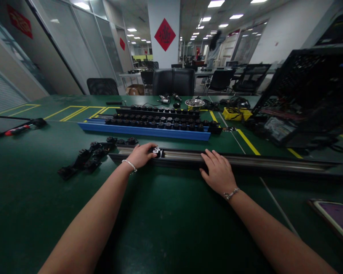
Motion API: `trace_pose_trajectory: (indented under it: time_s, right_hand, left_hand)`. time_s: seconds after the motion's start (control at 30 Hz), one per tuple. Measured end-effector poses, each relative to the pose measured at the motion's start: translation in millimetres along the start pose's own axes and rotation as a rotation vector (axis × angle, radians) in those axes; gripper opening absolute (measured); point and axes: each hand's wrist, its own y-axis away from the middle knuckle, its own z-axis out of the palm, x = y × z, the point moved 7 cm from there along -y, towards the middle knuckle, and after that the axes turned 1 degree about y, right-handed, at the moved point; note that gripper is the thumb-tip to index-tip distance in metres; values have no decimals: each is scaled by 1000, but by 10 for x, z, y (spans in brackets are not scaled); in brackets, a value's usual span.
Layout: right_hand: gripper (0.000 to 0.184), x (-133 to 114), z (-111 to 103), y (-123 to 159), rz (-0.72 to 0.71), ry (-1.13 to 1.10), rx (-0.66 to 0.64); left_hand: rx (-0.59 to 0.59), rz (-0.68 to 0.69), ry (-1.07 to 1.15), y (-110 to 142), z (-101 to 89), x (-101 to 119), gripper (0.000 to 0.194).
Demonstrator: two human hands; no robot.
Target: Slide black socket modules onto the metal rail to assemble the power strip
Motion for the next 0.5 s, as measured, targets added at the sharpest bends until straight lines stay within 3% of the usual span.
trace_pose_trajectory:
  time_s: [0.5]
  right_hand:
    - [49, -5, -19, 1, 4, -12, 4]
  left_hand:
    - [17, -43, -10, 113, -179, -244, 41]
